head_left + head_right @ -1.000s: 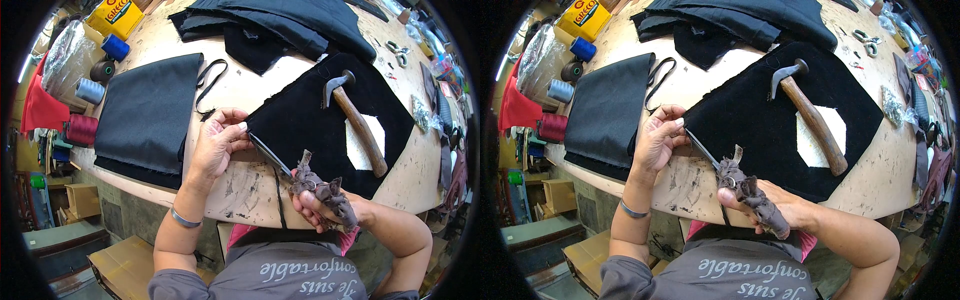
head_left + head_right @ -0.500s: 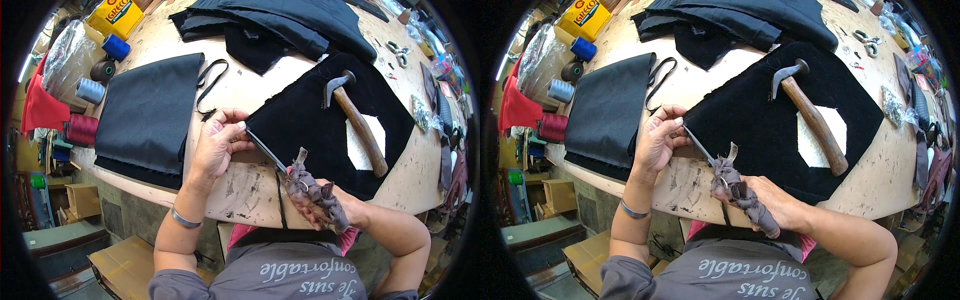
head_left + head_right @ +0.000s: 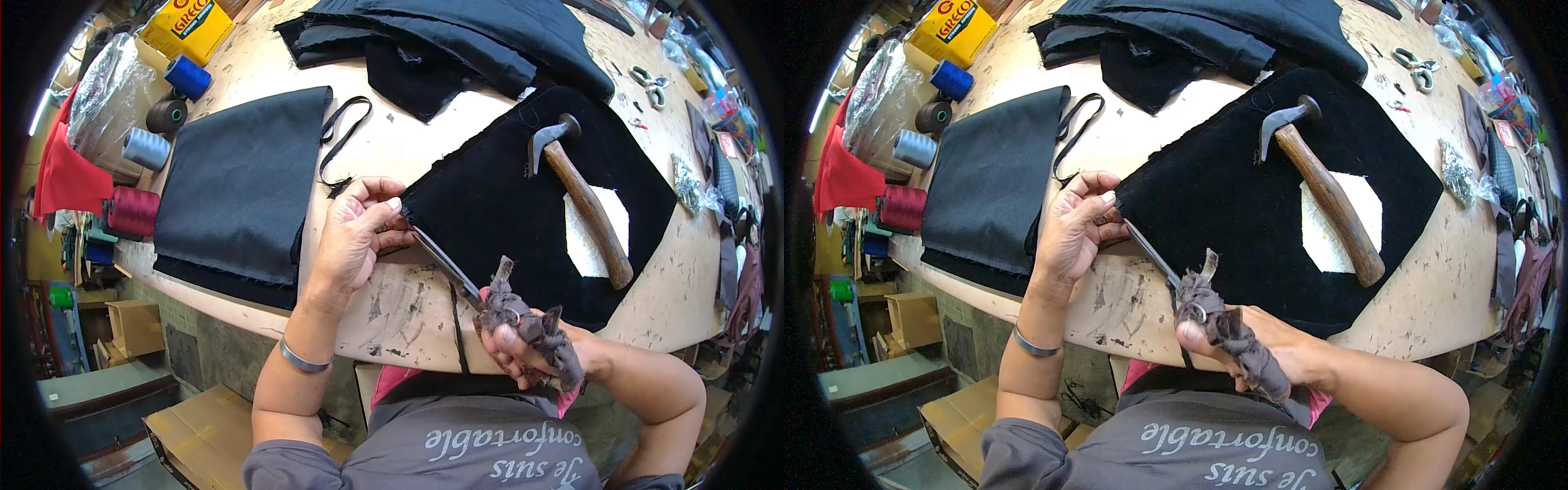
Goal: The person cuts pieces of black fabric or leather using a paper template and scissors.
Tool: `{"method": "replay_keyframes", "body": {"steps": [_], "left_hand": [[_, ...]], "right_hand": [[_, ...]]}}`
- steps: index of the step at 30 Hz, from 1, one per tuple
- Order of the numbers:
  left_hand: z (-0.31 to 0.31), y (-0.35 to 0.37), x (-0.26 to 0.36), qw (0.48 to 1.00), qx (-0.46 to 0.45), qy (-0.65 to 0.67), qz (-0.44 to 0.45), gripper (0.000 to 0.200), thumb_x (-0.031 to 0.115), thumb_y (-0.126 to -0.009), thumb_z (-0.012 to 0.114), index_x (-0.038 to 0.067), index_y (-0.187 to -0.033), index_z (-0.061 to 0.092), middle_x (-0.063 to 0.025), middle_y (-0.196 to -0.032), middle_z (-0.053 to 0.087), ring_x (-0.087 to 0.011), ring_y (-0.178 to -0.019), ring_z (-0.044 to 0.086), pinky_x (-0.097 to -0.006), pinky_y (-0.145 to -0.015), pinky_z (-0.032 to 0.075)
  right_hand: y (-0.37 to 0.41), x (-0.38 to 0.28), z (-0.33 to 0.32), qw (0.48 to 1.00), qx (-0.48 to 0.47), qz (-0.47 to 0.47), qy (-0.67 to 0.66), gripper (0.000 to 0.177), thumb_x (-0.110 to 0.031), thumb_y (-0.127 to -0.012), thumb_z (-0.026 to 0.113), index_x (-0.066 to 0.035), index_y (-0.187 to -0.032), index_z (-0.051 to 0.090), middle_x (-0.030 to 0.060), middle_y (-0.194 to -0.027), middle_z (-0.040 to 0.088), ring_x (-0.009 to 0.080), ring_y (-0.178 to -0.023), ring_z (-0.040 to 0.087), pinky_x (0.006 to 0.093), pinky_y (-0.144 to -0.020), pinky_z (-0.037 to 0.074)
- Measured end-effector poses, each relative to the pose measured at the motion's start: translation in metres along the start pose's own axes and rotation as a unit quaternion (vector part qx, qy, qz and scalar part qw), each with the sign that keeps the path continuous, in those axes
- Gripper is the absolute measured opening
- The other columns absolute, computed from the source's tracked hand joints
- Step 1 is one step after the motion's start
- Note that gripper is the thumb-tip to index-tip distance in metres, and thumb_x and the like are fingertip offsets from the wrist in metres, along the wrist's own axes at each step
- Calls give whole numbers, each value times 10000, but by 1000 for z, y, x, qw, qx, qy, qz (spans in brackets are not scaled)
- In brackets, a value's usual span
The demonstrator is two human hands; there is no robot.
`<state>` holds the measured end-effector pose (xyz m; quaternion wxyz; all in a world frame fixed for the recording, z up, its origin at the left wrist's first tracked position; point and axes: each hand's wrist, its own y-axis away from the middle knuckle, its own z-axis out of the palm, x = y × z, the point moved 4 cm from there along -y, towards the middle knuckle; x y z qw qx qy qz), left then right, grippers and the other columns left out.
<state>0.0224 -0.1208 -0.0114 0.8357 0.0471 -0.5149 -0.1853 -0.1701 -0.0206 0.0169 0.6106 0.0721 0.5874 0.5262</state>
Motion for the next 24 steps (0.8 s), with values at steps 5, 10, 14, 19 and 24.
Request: {"method": "replay_keyframes", "body": {"steps": [5, 10, 14, 19, 24], "left_hand": [[1, 0, 0, 1000, 2, 1, 3, 164, 35, -827, 516, 11, -983, 472, -77, -829, 583, -143, -706, 601, -273, -639, 542], [2, 0, 1, 1000, -3, 3, 0, 160, 33, -829, 512, 11, -983, 472, -81, -836, 585, -148, -710, 604, -274, -641, 542], [1, -1, 1, 1000, -3, 0, 1, 163, 30, -828, 511, 6, -984, 472, -85, -839, 586, -150, -710, 606, -277, -643, 545], [0, -1, 0, 1000, -10, 0, 0, 164, 27, -826, 509, 3, -984, 471, -86, -833, 584, -151, -709, 608, -272, -635, 548], [0, -1, -1, 1000, -3, -5, 7, 161, 40, -821, 518, 28, -980, 491, -72, -835, 593, -133, -696, 613, -254, -607, 553]], "right_hand": [[-4, -1, -2, 1000, 9, -9, 6, 682, -685, -661, 553, -23, -799, 471, -32, -532, 398, 56, -430, 478, 175, -384, 428], [-3, -11, -1, 999, 35, -27, 3, 632, -673, -693, 531, -51, -784, 471, -38, -520, 377, 46, -413, 437, 178, -368, 405], [-7, -7, -3, 1000, 13, -26, 0, 630, -667, -691, 539, -48, -786, 474, -30, -518, 390, 55, -420, 459, 180, -368, 405], [-2, -17, -2, 1000, -11, 11, -3, 347, -407, -854, 500, -67, -799, 455, -19, -640, 420, 37, -527, 451, 180, -471, 442], [-3, -19, -1, 1000, 10, 15, -5, 339, -393, -851, 512, -68, -774, 457, -19, -640, 424, 33, -516, 450, 175, -452, 438]]}}
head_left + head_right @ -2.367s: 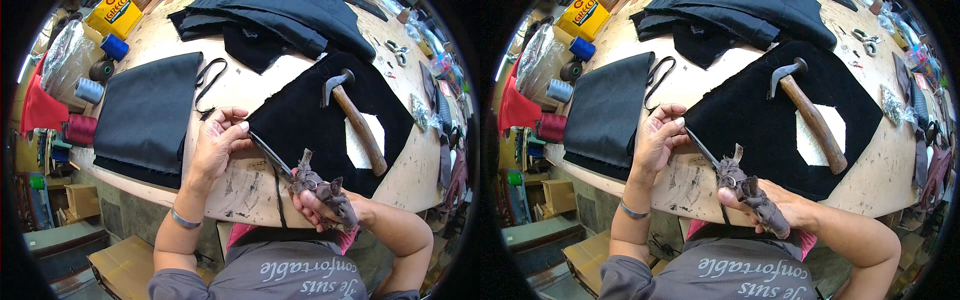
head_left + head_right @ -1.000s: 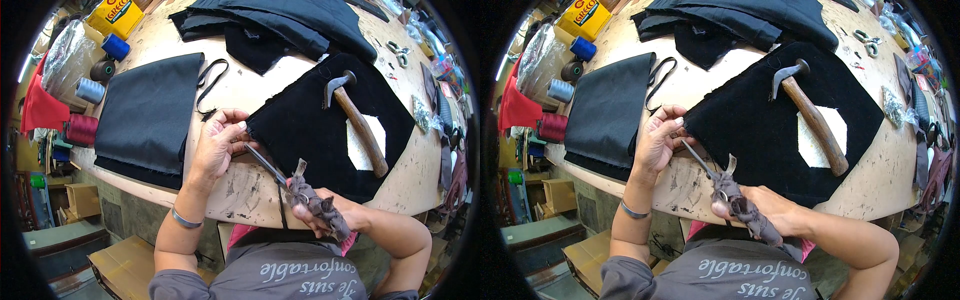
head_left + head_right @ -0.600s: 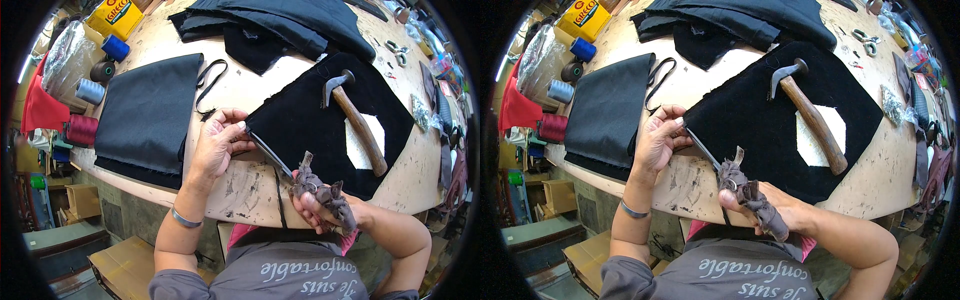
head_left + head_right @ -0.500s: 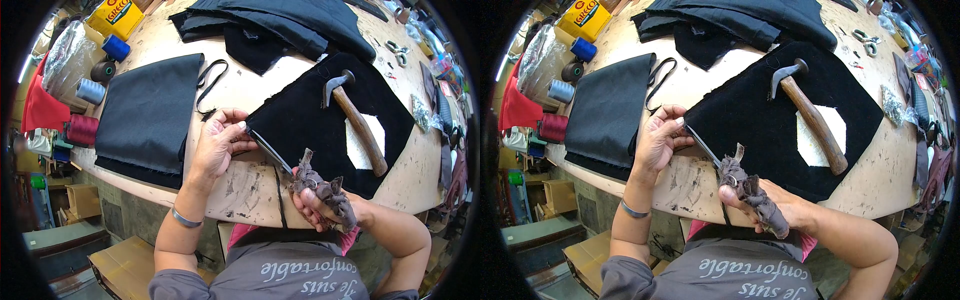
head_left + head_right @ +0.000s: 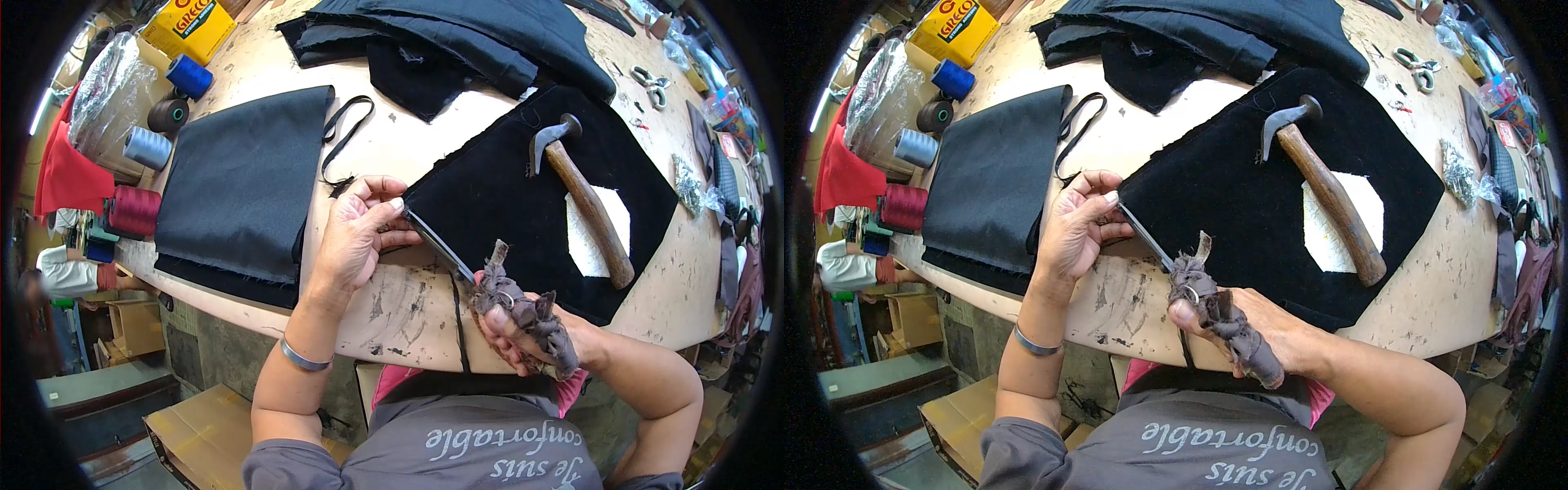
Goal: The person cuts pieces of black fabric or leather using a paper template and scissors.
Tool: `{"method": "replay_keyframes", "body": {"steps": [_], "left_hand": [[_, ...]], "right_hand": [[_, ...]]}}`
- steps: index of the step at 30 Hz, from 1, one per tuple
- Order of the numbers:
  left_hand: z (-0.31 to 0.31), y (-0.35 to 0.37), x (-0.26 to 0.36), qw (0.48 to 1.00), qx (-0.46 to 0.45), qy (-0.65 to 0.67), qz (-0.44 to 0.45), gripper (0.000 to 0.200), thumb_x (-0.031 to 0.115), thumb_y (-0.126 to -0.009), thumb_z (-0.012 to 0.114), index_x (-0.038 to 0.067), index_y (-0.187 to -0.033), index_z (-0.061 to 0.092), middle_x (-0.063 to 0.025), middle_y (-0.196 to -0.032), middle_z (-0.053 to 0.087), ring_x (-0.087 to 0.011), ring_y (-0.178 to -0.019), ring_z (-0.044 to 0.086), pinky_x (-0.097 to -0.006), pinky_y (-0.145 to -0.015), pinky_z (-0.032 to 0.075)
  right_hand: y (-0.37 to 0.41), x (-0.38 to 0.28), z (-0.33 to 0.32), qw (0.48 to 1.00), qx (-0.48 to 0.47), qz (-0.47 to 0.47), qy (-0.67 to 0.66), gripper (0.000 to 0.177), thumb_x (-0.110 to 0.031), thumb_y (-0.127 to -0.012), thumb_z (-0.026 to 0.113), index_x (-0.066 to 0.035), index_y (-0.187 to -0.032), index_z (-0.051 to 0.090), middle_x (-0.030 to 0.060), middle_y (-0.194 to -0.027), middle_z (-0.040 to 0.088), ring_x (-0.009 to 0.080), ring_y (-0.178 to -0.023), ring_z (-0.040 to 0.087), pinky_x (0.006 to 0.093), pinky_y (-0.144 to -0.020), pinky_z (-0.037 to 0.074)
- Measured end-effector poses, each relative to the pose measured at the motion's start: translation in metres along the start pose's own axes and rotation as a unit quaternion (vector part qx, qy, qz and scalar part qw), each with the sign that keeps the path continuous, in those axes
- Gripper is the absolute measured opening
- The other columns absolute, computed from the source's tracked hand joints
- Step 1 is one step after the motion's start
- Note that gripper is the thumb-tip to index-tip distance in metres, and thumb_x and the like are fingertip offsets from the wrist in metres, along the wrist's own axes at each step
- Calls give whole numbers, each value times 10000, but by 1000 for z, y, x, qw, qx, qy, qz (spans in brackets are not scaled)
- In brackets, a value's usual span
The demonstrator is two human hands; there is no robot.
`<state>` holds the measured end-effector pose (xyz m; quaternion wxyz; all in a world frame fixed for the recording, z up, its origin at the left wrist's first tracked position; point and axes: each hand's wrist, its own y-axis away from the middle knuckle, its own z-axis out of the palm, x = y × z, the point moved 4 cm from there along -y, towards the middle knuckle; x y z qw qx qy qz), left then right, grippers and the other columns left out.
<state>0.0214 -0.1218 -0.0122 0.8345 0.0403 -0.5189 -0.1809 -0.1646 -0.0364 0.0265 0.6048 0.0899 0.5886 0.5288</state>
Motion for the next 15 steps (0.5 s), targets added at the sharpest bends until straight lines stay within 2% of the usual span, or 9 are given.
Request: {"method": "replay_keyframes", "body": {"steps": [7, 10, 12, 14, 15], "left_hand": [[1, 1, 1, 1000, -3, 4, -6, 155, 21, -829, 493, 9, -981, 468, -83, -831, 582, -151, -708, 608, -273, -638, 548], [2, 1, 2, 1000, 3, 2, -9, 147, 22, -833, 475, 12, -979, 469, -85, -836, 578, -148, -706, 602, -272, -639, 546], [1, 0, 1, 1000, 7, 3, -10, 141, 22, -835, 463, 14, -975, 471, -86, -841, 573, -145, -704, 596, -271, -637, 545], [1, 1, 1, 1000, 9, -1, -8, 134, 26, -838, 456, 17, -970, 474, -86, -842, 568, -141, -700, 591, -267, -634, 543], [1, 1, 1, 1000, 10, -3, -7, 130, 28, -839, 452, 19, -967, 475, -86, -842, 565, -140, -698, 588, -265, -633, 542]], "right_hand": [[-3, 0, -1, 1000, -4, 1, -10, 308, -356, -845, 540, -62, -795, 461, -19, -629, 425, 42, -495, 459, 182, -421, 437], [-9, -3, -3, 987, -9, -112, 119, 640, -610, -737, 498, 10, -892, 520, 15, -572, 458, 81, -444, 493, 206, -371, 395], [-9, -6, 0, 967, -14, -209, 147, 536, -510, -749, 541, 5, -895, 524, 5, -596, 463, 75, -469, 492, 203, -398, 407], [-9, -3, -2, 964, -19, -220, 150, 423, -406, -767, 563, -5, -898, 534, -3, -614, 467, 67, -496, 489, 199, -430, 417], [-9, 2, -5, 973, -21, -182, 140, 361, -352, -779, 562, -12, -899, 542, -5, -621, 469, 61, -510, 486, 196, -449, 420]]}}
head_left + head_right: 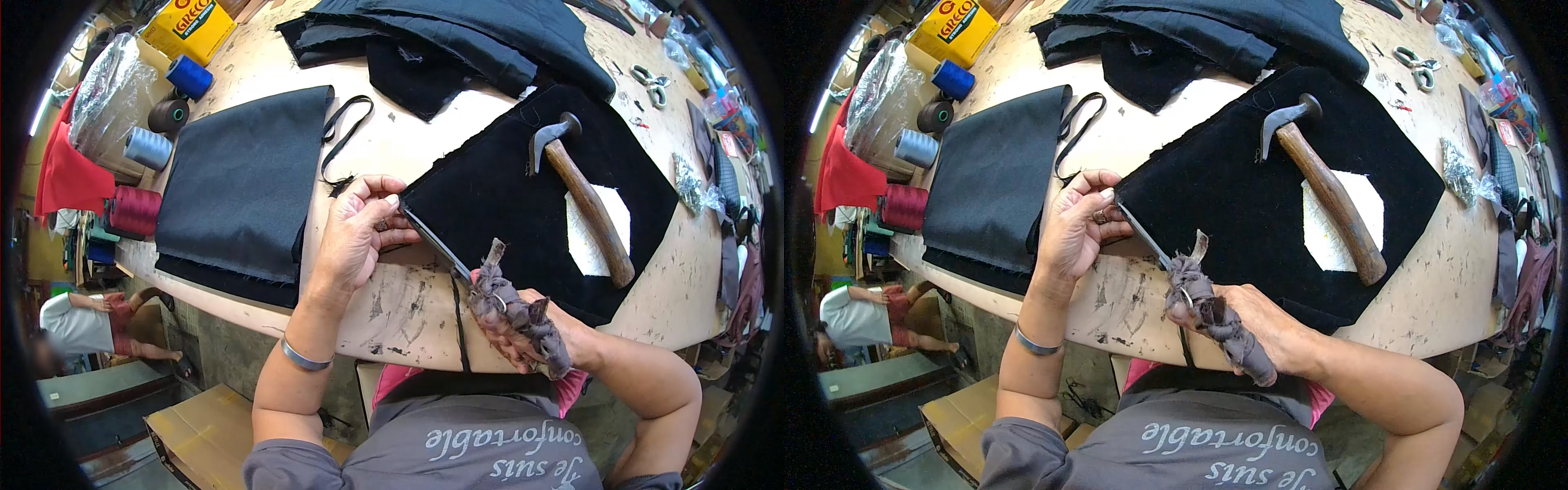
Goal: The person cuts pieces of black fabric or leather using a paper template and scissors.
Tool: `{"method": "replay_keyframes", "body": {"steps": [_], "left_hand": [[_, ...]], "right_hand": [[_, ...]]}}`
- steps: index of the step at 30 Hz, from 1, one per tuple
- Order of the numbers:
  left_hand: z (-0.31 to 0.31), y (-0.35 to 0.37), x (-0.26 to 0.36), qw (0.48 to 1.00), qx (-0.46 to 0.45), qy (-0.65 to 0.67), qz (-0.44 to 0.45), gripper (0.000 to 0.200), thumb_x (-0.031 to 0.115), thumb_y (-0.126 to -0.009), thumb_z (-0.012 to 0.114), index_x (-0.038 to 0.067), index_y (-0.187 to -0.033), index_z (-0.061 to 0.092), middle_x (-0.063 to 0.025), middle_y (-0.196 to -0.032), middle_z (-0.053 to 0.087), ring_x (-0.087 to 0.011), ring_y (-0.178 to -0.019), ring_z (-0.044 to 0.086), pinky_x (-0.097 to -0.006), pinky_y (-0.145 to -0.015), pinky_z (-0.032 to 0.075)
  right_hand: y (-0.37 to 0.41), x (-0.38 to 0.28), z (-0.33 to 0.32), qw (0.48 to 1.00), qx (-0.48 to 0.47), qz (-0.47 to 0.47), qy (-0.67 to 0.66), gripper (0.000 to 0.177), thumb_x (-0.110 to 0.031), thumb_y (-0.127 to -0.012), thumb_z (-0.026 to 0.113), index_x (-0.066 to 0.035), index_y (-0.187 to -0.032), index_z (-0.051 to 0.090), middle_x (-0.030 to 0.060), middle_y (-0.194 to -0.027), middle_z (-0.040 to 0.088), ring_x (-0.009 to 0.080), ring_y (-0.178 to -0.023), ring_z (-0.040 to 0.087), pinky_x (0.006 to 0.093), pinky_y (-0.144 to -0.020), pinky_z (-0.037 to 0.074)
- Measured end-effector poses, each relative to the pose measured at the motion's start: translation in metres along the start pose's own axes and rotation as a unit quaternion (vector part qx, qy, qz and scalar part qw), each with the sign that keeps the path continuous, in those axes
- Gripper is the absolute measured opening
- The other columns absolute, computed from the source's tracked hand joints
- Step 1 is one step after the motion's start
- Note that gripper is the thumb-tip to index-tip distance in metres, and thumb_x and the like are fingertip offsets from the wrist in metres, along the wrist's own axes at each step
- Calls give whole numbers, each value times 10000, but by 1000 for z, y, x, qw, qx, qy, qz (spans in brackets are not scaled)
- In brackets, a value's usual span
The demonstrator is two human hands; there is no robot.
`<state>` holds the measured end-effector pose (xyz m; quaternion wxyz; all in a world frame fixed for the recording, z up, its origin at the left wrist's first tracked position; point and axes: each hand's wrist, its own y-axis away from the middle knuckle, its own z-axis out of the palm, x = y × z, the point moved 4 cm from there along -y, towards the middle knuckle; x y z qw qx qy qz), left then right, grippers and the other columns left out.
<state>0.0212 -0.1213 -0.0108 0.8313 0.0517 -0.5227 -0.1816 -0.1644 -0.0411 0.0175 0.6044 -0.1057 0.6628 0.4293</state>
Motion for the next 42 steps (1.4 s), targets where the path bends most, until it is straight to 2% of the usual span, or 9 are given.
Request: {"method": "replay_keyframes", "body": {"steps": [4, 7, 10, 16, 22, 30, 33, 40, 42], "left_hand": [[0, 0, 0, 1000, 3, 5, -4, 120, 68, -865, 431, 27, -967, 480, -79, -828, 555, -146, -699, 588, -269, -627, 538], [1, 0, 1, 1000, 6, 6, -9, 140, 114, -891, 407, 33, -980, 477, -75, -822, 549, -152, -700, 589, -280, -631, 535], [1, 1, 1, 1000, 3, 1, 1, 182, 168, -912, 379, 35, -998, 469, -78, -822, 542, -159, -699, 590, -294, -642, 531], [1, 1, 1, 1000, 1, -9, 8, 241, 229, -922, 354, 35, -1023, 455, -88, -829, 535, -171, -699, 588, -308, -650, 526], [1, 1, 1, 1000, 3, 6, 15, 243, 215, -922, 345, 39, -1025, 479, -71, -815, 567, -146, -684, 614, -263, -595, 538], [1, 1, 1, 1000, 9, -6, 20, 288, 259, -935, 322, 31, -1031, 469, -86, -791, 577, -146, -669, 613, -248, -577, 538], [0, 1, 1, 1000, -2, -22, 9, 325, 328, -929, 341, 40, -1048, 430, -93, -810, 539, -172, -702, 589, -308, -633, 523], [-2, 1, -1, 1000, 7, 12, 2, 403, 392, -925, 323, 31, -1085, 406, -102, -796, 542, -195, -695, 599, -312, -619, 517], [1, 2, 1, 1000, 4, 13, -3, 421, 407, -921, 328, 29, -1088, 408, -101, -794, 541, -205, -692, 599, -324, -624, 520]], "right_hand": [[2, 2, 0, 982, 43, 134, -125, 150, -142, -815, 560, -36, -749, 477, 2, -565, 451, 70, -457, 495, 199, -379, 407], [3, -9, 0, 984, 46, 125, -115, 153, -145, -817, 561, -46, -740, 476, 1, -558, 450, 69, -446, 488, 200, -373, 395], [1, -2, -2, 998, 13, 48, -36, 293, -301, -841, 522, -19, -897, 577, 11, -668, 519, 28, -618, 487, 182, -522, 408], [-3, 0, 4, 990, 6, 110, -84, 534, -540, -815, 465, -10, -806, 524, 19, -570, 484, 60, -464, 471, 210, -412, 400], [-15, 1, 6, 996, -1, 41, -74, 524, -576, -806, 443, -55, -763, 476, 1, -556, 467, 63, -431, 462, 195, -373, 381], [-14, -7, 7, 989, 9, 66, -131, 332, -388, -865, 484, -58, -854, 516, 41, -703, 507, 78, -597, 487, 212, -600, 450], [-16, -5, 8, 993, 34, 52, -103, 278, -321, -877, 482, -47, -899, 521, 44, -713, 505, 86, -539, 491, 213, -517, 453], [0, 31, 17, 887, -58, 144, -434, 216, -255, -879, 485, -42, -872, 523, 34, -668, 505, 90, -462, 520, 209, -347, 419], [8, 25, 20, 924, -79, 182, -328, 216, -265, -863, 531, -52, -859, 495, 3, -602, 458, 67, -447, 473, 191, -365, 394]]}}
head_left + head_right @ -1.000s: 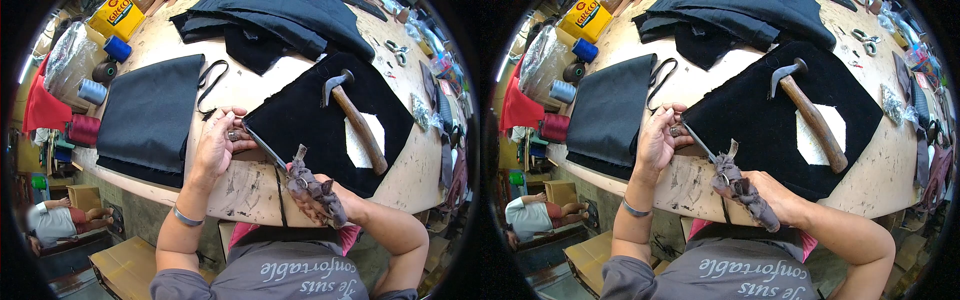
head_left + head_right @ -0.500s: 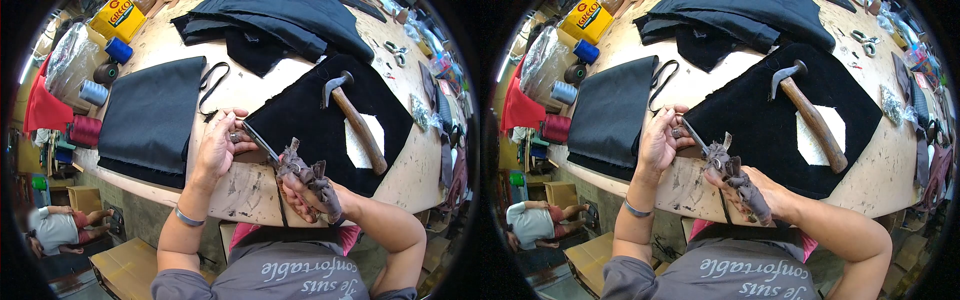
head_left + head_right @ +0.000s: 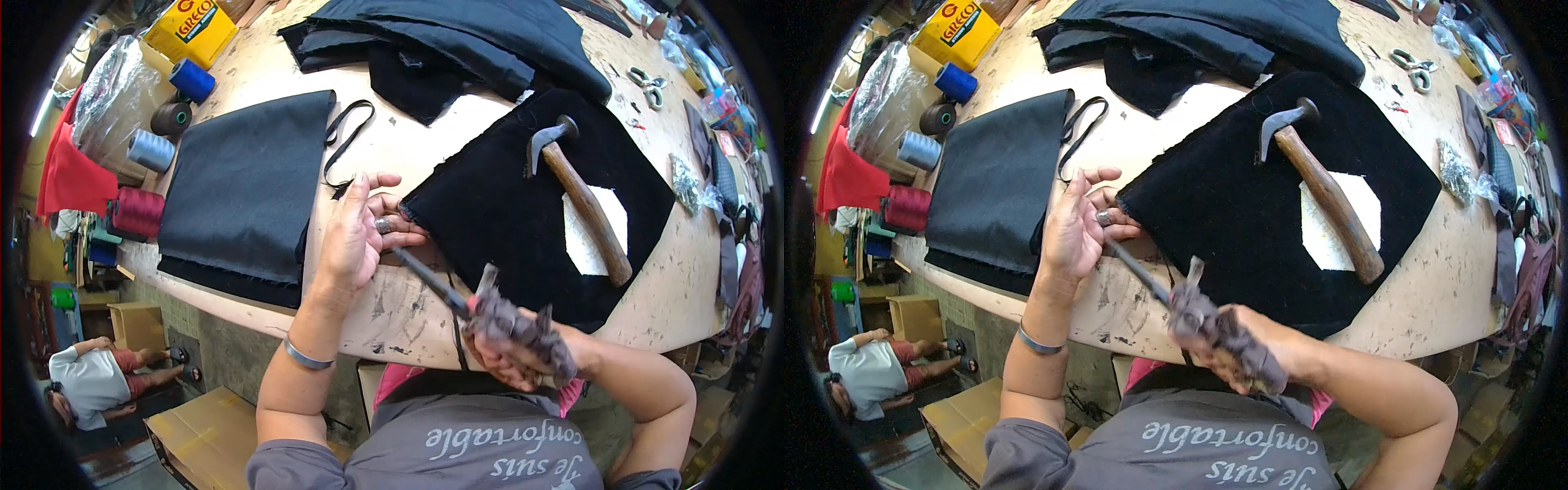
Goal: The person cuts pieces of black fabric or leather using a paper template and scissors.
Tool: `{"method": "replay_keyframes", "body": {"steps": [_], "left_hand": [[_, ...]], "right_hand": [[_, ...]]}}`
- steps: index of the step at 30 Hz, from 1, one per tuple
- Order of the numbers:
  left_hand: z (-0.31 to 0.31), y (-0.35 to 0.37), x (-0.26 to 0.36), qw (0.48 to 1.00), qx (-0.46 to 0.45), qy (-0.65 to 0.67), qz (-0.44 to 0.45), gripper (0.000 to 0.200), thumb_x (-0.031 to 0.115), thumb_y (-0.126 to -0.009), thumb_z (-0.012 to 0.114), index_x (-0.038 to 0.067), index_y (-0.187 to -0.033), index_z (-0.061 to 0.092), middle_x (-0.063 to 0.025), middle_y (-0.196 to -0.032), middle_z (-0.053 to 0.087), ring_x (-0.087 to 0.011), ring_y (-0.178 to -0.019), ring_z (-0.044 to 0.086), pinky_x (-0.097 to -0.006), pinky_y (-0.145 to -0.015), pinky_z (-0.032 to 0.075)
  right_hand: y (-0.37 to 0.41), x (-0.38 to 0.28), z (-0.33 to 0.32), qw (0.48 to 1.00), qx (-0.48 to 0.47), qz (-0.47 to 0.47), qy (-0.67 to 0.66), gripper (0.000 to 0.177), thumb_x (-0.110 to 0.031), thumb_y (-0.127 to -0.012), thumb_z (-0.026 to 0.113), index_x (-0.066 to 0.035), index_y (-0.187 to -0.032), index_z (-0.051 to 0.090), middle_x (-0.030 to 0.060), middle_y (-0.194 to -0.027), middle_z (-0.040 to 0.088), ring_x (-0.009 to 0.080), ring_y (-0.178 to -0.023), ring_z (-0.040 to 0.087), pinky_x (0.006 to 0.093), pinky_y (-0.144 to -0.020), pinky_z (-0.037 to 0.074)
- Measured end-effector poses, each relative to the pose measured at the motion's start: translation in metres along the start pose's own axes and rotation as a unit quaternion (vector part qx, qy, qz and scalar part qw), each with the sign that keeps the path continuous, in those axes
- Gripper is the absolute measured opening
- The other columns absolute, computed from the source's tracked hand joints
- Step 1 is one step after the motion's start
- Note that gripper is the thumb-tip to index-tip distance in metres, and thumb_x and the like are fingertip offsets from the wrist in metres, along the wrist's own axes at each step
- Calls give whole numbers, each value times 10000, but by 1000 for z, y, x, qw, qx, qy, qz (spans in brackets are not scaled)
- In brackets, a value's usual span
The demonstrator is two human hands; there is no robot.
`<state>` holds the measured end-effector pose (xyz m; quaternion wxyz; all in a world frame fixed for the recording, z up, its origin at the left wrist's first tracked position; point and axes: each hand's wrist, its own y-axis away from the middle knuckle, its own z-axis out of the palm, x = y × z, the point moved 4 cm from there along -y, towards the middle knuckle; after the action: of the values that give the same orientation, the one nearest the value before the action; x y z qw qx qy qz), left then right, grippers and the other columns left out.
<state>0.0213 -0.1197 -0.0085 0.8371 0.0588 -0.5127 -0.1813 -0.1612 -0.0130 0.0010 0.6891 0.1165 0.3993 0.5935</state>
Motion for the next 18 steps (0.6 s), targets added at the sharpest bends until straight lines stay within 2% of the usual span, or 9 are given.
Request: {"method": "replay_keyframes", "body": {"steps": [4, 7, 10, 11, 13, 14, 16, 17, 18], "left_hand": [[-5, -3, -4, 1000, -14, 27, -1, 423, 403, -912, 369, 25, -1099, 411, -91, -781, 536, -205, -678, 598, -346, -624, 527], [-1, -2, -3, 997, -5, -68, 36, 293, 188, -873, 513, 13, -1090, 421, -65, -811, 530, -139, -654, 588, -259, -594, 520], [12, 5, 0, 984, 20, -155, 87, 267, 54, -828, 542, 9, -1072, 445, -46, -850, 533, -94, -656, 575, -205, -582, 499], [14, 7, 0, 983, 30, -158, 84, 248, 49, -828, 536, 11, -1060, 459, -44, -861, 536, -88, -659, 573, -199, -583, 495], [11, 7, -1, 979, 47, -162, 117, 183, 27, -836, 506, 22, -1019, 508, -19, -849, 531, -55, -670, 550, -177, -586, 480], [9, 6, -1, 976, 43, -172, 129, 179, 23, -836, 503, 22, -1014, 515, -12, -845, 527, -52, -673, 546, -177, -592, 479], [11, 8, -1, 972, 45, -184, 138, 169, 16, -840, 489, 23, -1004, 532, 1, -834, 518, -50, -681, 544, -175, -613, 478], [13, 9, -1, 969, 56, -206, 125, 174, 37, -860, 461, 23, -1021, 525, -1, -843, 523, -50, -690, 547, -179, -622, 480], [15, 11, -2, 966, 68, -216, 125, 183, 58, -871, 447, 25, -1037, 517, -9, -853, 526, -55, -698, 551, -183, -623, 482]], "right_hand": [[13, -7, 21, 990, -4, -35, 137, 212, -211, -801, 631, -44, -886, 531, -8, -630, 487, 56, -501, 487, 171, -420, 401], [33, -15, 20, 971, 8, -143, 190, 216, -204, -809, 606, -33, -919, 533, 6, -696, 516, 59, -542, 509, 181, -438, 414], [71, -26, 1, 917, 67, -283, 274, 310, -243, -798, 589, -14, -997, 524, 43, -839, 562, 113, -739, 542, 248, -655, 445], [93, -27, -14, 846, 86, -390, 353, 371, -287, -779, 611, -6, -1004, 519, 73, -861, 580, 142, -833, 548, 284, -777, 440], [126, 7, -78, 935, 248, -255, -14, 324, -310, -794, 593, -44, -968, 531, 45, -775, 566, 125, -663, 546, 252, -621, 475], [149, 12, -94, 906, 246, -287, -188, 316, -330, -803, 583, -54, -948, 534, 20, -718, 545, 107, -563, 503, 226, -518, 445], [187, 8, -114, 830, 402, -358, -143, 311, -355, -818, 567, -66, -930, 542, -16, -644, 499, 71, -442, 435, 182, -378, 379], [207, 2, -117, 752, 536, -375, 81, 311, -361, -824, 562, -68, -930, 546, -27, -628, 474, 53, -422, 409, 164, -340, 343], [221, 16, -143, 740, 590, -301, 113, 293, -351, -832, 552, -76, -932, 552, -13, -653, 481, 36, -457, 420, 158, -352, 343]]}}
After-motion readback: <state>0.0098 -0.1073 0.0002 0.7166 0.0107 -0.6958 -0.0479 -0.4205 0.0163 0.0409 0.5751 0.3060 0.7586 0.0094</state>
